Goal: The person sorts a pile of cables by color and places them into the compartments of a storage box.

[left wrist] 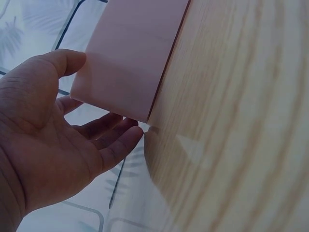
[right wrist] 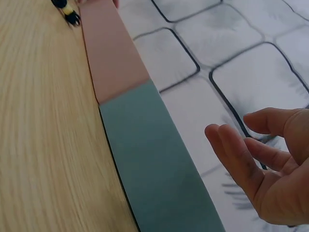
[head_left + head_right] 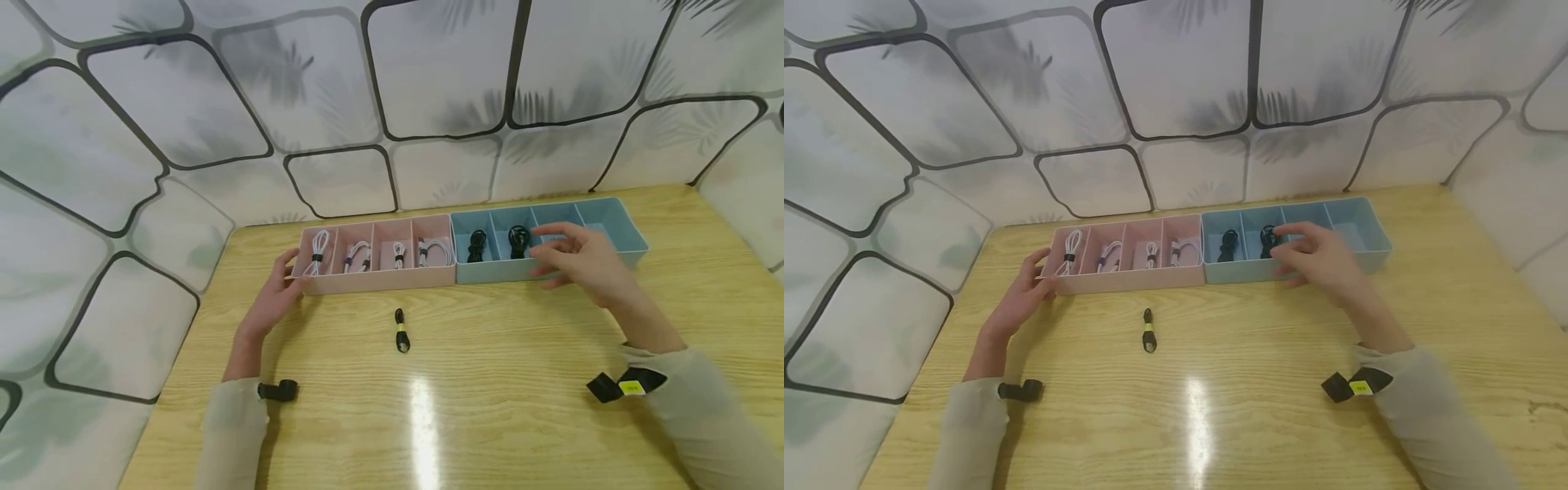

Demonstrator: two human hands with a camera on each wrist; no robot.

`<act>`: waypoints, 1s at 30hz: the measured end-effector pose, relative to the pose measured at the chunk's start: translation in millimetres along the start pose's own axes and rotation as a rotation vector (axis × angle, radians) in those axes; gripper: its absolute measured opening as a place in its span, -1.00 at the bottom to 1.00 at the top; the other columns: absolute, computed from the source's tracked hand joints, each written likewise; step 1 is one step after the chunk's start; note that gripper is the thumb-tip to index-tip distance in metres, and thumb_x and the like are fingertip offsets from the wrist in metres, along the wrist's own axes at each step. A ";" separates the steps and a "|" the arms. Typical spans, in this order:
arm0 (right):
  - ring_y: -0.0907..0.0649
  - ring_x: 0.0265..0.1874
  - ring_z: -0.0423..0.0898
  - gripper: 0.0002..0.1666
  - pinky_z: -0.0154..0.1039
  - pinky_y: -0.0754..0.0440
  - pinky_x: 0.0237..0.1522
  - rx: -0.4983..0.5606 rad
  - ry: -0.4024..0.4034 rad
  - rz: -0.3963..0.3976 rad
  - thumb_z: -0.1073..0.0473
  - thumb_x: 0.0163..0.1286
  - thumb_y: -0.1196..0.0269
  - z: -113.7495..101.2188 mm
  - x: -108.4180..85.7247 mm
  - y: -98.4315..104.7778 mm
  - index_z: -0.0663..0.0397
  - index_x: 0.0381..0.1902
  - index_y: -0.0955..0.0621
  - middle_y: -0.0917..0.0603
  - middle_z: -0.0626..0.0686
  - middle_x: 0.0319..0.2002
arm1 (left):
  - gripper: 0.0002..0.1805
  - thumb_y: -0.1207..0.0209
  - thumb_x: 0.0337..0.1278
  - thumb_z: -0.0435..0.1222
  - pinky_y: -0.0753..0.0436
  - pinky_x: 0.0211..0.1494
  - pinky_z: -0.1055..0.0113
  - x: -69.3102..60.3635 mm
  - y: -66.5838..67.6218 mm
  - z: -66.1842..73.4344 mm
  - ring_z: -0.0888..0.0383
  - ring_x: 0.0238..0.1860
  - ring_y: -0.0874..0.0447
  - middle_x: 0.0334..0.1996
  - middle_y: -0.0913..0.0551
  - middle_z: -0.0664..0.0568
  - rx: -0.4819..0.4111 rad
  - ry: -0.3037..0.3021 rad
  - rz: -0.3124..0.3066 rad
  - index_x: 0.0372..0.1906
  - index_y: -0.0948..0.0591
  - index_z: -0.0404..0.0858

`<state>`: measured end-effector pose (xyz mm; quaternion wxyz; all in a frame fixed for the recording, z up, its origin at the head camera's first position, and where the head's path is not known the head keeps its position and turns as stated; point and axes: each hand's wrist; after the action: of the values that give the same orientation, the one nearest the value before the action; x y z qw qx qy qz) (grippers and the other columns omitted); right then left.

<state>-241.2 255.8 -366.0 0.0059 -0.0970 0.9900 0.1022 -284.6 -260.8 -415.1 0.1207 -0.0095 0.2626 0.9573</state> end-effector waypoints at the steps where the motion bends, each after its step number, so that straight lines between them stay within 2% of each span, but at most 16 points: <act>1: -0.78 -0.33 -0.08 -0.59 -0.10 -0.72 -0.36 -0.022 -0.001 -0.010 0.14 0.46 -0.25 -1.0 0.7 -5.7 0.00 0.22 -0.47 -0.75 -0.14 -0.21 | -0.29 0.06 0.55 -0.15 -0.43 0.15 -0.07 0.1 -0.1 0.1 -0.33 0.33 -0.32 0.43 -0.13 -0.42 -0.002 -0.003 -0.001 0.59 0.10 -0.06; 5: -0.78 -0.33 0.03 -0.49 -0.05 -0.72 -0.38 -0.045 -0.009 -0.077 0.18 0.45 -0.25 -1.8 4.1 -30.2 0.24 0.27 -0.44 -0.74 0.08 -0.20 | -0.30 0.05 0.54 -0.14 -0.43 0.16 -0.09 0.4 -0.4 0.7 -0.32 0.33 -0.32 0.43 -0.15 -0.42 -0.003 -0.013 -0.008 0.58 0.08 -0.08; 8: -0.77 -0.32 0.14 -0.48 -0.02 -0.72 -0.40 -0.069 -0.012 -0.145 0.23 0.44 -0.25 0.5 8.6 -49.9 0.31 0.28 -0.44 -0.69 0.31 -0.14 | -0.30 0.04 0.54 -0.12 -0.43 0.16 -0.09 0.7 -0.4 1.5 -0.31 0.34 -0.33 0.43 -0.17 -0.40 0.004 -0.012 -0.010 0.58 0.07 -0.07; 11: -0.76 -0.31 0.20 -0.47 0.02 -0.71 -0.42 -0.102 -0.016 -0.212 0.23 0.42 -0.26 2.5 13.2 -70.2 0.29 0.28 -0.45 -0.66 0.43 -0.09 | -0.29 0.03 0.53 -0.11 -0.43 0.15 -0.09 0.9 0.0 2.2 -0.30 0.35 -0.32 0.43 -0.17 -0.40 0.006 -0.004 -0.014 0.58 0.07 -0.05; 16: -0.77 -0.36 0.15 -0.49 0.00 -0.71 -0.45 -0.181 -0.028 -0.310 0.18 0.40 -0.28 0.5 20.3 -106.6 0.21 0.26 -0.49 -0.68 0.29 -0.16 | -0.29 0.04 0.54 -0.14 -0.41 0.20 -0.14 -0.9 1.2 3.4 -0.31 0.37 -0.29 0.44 -0.16 -0.40 -0.007 0.003 -0.019 0.58 0.09 -0.05; 19: -0.75 -0.40 0.07 -0.49 -0.08 -0.70 -0.48 -0.252 -0.025 -0.353 0.17 0.38 -0.29 -2.5 23.1 -128.1 0.20 0.24 -0.51 -0.68 0.15 -0.24 | -0.29 0.04 0.54 -0.15 -0.41 0.19 -0.13 -1.8 1.5 3.2 -0.31 0.37 -0.30 0.44 -0.16 -0.40 -0.005 0.005 -0.015 0.58 0.09 -0.06; 25: -0.67 -0.52 -0.01 -0.50 -0.20 -0.61 -0.54 -0.377 0.001 -0.397 0.17 0.35 -0.33 -5.9 25.4 -162.5 0.16 0.21 -0.54 -0.66 0.07 -0.26 | -0.29 0.05 0.55 -0.17 -0.43 0.16 -0.13 -2.2 1.8 3.9 -0.33 0.36 -0.31 0.43 -0.15 -0.43 0.007 0.013 -0.014 0.59 0.11 -0.10; 30: -0.61 -0.55 -0.13 -0.49 -0.23 -0.57 -0.48 -0.489 0.026 -0.429 0.13 0.30 -0.37 -3.1 27.0 -182.4 0.09 0.18 -0.57 -0.64 0.00 -0.31 | -0.29 0.03 0.53 -0.13 -0.44 0.14 -0.07 -1.9 1.4 4.0 -0.31 0.33 -0.35 0.40 -0.20 -0.41 0.005 -0.001 -0.003 0.58 0.08 -0.06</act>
<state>-232.4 74.9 -400.6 -0.0088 -0.3031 0.8932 0.3322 -282.9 -260.4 -410.7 0.1222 -0.0093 0.2650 0.9564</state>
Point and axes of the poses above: each hand's wrist, its own x-axis towards the middle knuckle, its own y-axis out of the back of the hand, z = x × y
